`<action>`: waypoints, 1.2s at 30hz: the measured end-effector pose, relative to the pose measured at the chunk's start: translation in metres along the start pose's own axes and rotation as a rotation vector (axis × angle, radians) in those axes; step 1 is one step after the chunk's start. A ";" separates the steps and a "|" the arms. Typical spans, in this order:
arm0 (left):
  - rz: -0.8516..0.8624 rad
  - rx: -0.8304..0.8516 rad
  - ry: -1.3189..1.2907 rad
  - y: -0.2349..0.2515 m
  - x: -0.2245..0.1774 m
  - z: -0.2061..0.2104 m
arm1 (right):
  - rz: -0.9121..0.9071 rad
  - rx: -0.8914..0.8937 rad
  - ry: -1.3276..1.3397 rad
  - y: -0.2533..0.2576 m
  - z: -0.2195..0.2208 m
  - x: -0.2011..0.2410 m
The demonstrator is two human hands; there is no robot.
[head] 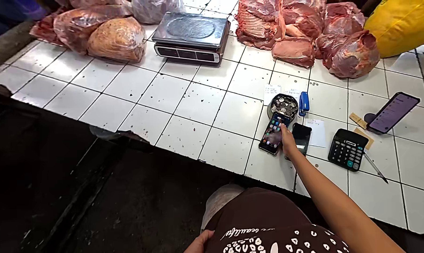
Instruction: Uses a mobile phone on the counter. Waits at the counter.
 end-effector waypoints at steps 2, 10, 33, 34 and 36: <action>-0.042 0.133 0.008 0.034 -0.017 -0.030 | 0.010 -0.038 0.012 -0.002 0.001 -0.001; -0.128 -0.103 0.322 -0.027 -0.118 0.020 | -0.040 -0.132 0.101 -0.022 0.003 -0.011; -0.301 -0.086 0.534 -0.020 -0.175 0.032 | 0.079 -0.141 -0.096 -0.034 0.016 -0.001; -0.296 -0.086 0.517 -0.020 -0.174 0.029 | 0.085 -0.140 -0.094 -0.033 0.016 0.001; -0.283 -0.086 0.482 -0.018 -0.169 0.023 | 0.093 -0.133 -0.088 -0.029 0.016 0.002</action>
Point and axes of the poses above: each hand's wrist, its own y-axis towards the middle knuckle, its own z-axis out of the palm, x = y × z, the point moved 3 cm from there along y, towards the middle knuckle, and after that the axes turned 1 degree about -x, right-handed, at the moved point
